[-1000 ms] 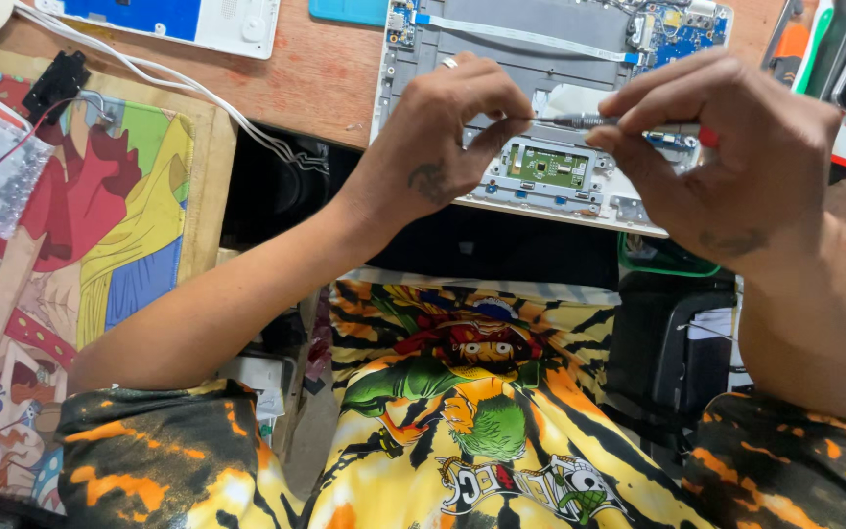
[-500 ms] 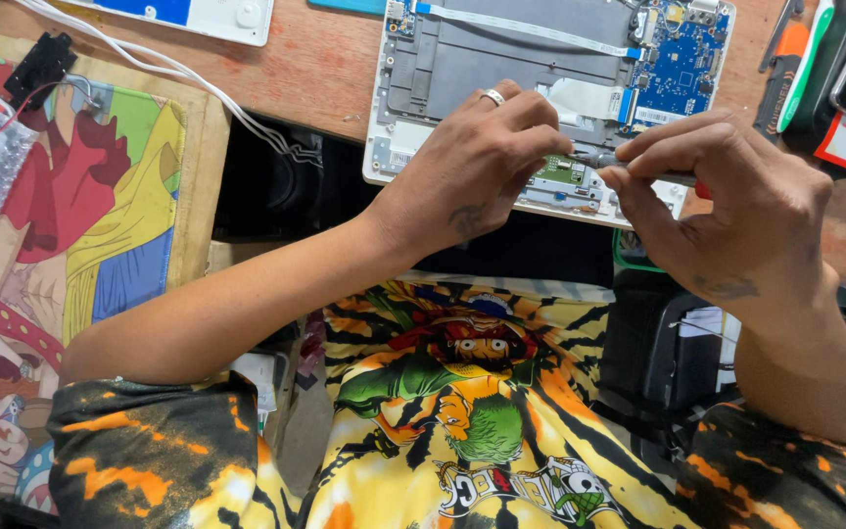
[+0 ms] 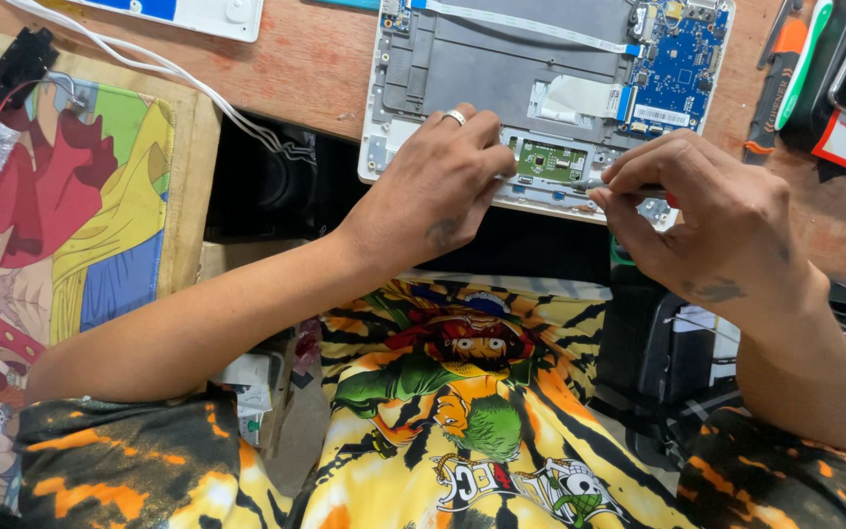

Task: The person is repairing a disassembled laptop. They connect ribbon cables to the motherboard, place the battery into the chassis, and use a screwdriver to secure components.

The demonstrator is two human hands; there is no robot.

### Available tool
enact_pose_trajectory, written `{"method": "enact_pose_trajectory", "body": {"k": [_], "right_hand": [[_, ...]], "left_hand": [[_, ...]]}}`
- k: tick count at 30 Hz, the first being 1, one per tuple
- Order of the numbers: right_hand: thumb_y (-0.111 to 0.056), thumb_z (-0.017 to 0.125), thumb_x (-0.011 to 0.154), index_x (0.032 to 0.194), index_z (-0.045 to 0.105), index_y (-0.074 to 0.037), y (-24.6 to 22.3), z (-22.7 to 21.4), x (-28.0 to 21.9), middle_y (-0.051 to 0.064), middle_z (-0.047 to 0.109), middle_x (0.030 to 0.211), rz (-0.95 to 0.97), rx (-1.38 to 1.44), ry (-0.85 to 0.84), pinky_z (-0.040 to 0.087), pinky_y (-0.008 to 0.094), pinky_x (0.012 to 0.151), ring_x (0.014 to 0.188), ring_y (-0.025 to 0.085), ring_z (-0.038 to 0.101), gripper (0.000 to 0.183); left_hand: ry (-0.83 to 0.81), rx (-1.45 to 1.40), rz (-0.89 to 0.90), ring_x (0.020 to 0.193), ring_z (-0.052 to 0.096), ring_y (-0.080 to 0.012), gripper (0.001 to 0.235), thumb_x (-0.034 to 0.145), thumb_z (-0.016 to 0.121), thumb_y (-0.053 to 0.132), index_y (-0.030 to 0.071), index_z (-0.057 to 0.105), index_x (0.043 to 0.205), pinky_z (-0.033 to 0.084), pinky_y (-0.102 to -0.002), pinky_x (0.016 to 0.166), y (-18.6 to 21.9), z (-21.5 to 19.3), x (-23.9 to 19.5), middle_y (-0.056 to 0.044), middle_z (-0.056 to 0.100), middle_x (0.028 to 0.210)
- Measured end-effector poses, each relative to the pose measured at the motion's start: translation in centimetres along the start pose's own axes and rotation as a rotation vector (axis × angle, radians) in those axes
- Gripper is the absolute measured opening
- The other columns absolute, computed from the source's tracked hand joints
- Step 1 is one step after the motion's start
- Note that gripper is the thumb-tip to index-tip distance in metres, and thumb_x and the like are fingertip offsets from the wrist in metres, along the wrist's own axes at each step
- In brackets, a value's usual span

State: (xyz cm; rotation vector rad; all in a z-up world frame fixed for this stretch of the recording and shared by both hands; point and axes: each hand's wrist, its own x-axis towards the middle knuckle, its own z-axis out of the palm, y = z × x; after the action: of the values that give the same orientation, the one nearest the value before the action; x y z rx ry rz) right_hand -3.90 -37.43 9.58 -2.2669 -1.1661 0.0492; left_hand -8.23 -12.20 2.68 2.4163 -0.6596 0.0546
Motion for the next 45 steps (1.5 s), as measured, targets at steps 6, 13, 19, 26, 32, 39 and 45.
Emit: {"method": "enact_pose_trajectory", "body": {"k": [6, 13, 19, 26, 32, 39, 45], "right_hand": [[0.000, 0.078, 0.098, 0.104, 0.062, 0.003, 0.2, 0.4, -0.2, 0.015, 0.072, 0.104, 0.042, 0.044, -0.021, 0.060, 0.026, 0.074, 0.086, 0.019, 0.074, 0.018], [-0.003, 0.078, 0.096, 0.102, 0.062, 0.001, -0.1, -0.1, 1.0, 0.014, 0.071, 0.098, 0.018, -0.019, -0.086, 0.058, 0.031, 0.074, 0.088, 0.022, 0.074, 0.017], [-0.010, 0.076, 0.098, 0.105, 0.065, -0.001, -0.4, 0.1, 2.5, 0.016, 0.069, 0.090, -0.024, -0.102, -0.109, 0.056, 0.037, 0.070, 0.083, 0.029, 0.072, 0.016], [-0.025, 0.080, 0.092, 0.105, 0.069, 0.000, -1.5, -0.5, 3.8, 0.010, 0.059, 0.057, -0.065, -0.289, -0.135, 0.051, 0.045, 0.067, 0.060, 0.031, 0.062, 0.031], [-0.014, 0.074, 0.094, 0.108, 0.069, -0.001, -1.6, -0.3, 4.0, 0.014, 0.066, 0.071, -0.135, -0.255, -0.104, 0.051, 0.043, 0.066, 0.063, 0.033, 0.064, 0.020], [-0.016, 0.072, 0.098, 0.110, 0.064, 0.002, -0.8, -0.1, 3.6, 0.015, 0.067, 0.081, -0.153, -0.204, -0.071, 0.052, 0.042, 0.070, 0.075, 0.032, 0.069, 0.022], [-0.020, 0.076, 0.094, 0.101, 0.073, -0.004, -0.3, 0.3, 4.1, 0.011, 0.065, 0.061, -0.019, -0.292, -0.171, 0.053, 0.042, 0.063, 0.061, 0.029, 0.067, 0.018]], "left_hand": [[0.035, 0.033, 0.055, 0.098, 0.055, -0.0286, 0.010, 0.087, 0.067, 0.001, 0.001, 0.067, 0.097, 0.046, -0.041, 0.091, 0.2, -0.2, -0.2, -0.013, 0.055, 0.100], [0.045, 0.038, 0.067, 0.097, 0.055, -0.0299, 0.008, 0.086, 0.067, 0.002, 0.002, 0.066, 0.094, 0.046, -0.041, 0.088, 0.2, -0.3, -0.2, -0.014, 0.055, 0.099], [0.065, 0.038, 0.073, 0.097, 0.055, -0.0299, 0.005, 0.089, 0.067, 0.003, 0.002, 0.064, 0.092, 0.046, -0.042, 0.087, 0.3, -0.1, -0.4, -0.014, 0.054, 0.099], [0.097, 0.060, 0.072, 0.094, 0.056, -0.0289, 0.007, 0.092, 0.068, 0.005, 0.002, 0.062, 0.094, 0.046, -0.042, 0.085, 0.0, 0.5, -0.3, -0.013, 0.055, 0.097], [0.099, 0.046, 0.067, 0.093, 0.056, -0.0277, 0.009, 0.092, 0.070, 0.007, 0.002, 0.063, 0.094, 0.047, -0.042, 0.086, 0.0, 0.7, -0.3, -0.012, 0.055, 0.097], [0.095, 0.058, 0.045, 0.094, 0.057, -0.0275, 0.009, 0.093, 0.070, 0.009, 0.002, 0.064, 0.094, 0.048, -0.042, 0.086, 0.0, 1.0, -0.1, -0.012, 0.056, 0.097], [0.097, 0.039, 0.050, 0.095, 0.057, -0.0285, 0.010, 0.092, 0.071, 0.010, 0.003, 0.064, 0.095, 0.047, -0.042, 0.087, 0.0, 0.8, -0.2, -0.012, 0.056, 0.098]]}}
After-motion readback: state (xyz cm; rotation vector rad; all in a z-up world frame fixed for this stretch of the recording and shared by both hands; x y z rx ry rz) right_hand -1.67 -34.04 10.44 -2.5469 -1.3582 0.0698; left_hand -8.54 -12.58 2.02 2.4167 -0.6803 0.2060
